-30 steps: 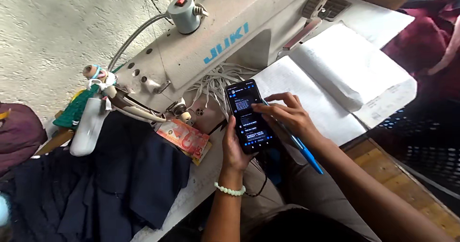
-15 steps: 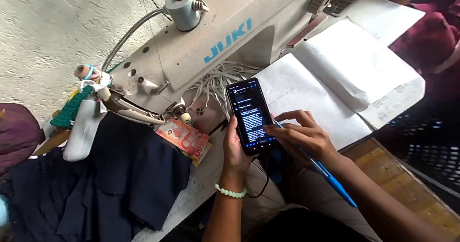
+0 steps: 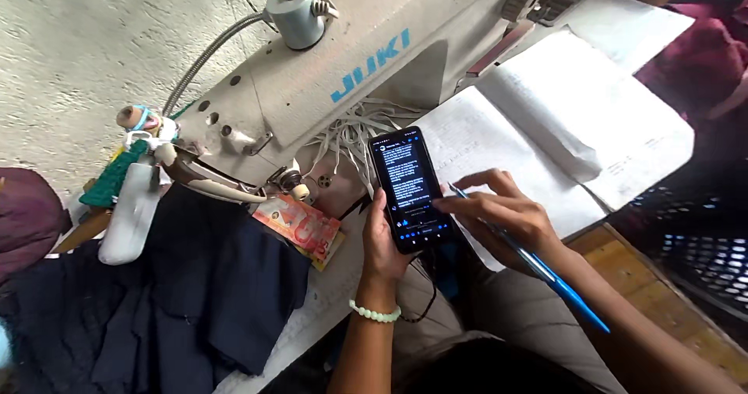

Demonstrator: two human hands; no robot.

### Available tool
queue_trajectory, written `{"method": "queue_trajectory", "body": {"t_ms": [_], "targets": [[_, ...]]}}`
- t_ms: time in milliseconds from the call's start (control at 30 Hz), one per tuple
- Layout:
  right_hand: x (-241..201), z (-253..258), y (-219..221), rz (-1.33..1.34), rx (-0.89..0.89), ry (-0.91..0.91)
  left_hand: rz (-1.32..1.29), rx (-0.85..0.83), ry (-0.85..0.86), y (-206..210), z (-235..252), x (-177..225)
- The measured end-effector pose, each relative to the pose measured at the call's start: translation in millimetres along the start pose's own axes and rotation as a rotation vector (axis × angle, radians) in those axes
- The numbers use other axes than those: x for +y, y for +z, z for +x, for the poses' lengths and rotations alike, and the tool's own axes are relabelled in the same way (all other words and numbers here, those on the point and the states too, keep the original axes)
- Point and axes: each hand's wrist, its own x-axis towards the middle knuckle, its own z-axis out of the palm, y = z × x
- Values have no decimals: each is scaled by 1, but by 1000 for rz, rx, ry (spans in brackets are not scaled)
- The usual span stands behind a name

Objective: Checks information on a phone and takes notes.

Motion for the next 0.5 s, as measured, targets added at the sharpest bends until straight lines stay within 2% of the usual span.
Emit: {"method": "queue_trajectory", "body": {"t_ms": [100,233,367,500], "targets": [[-2,-6,5,-21,-37,-7,19,23,-5,1,0,0],[11,11,13,-94,9,-29,44,80,-6,3,-2,1],[17,28,11,-97,10,-37,-15,32,-1,1,-1,0],[11,22,5,-48,32,-23,14,14,0,-1,-1,-1]]}}
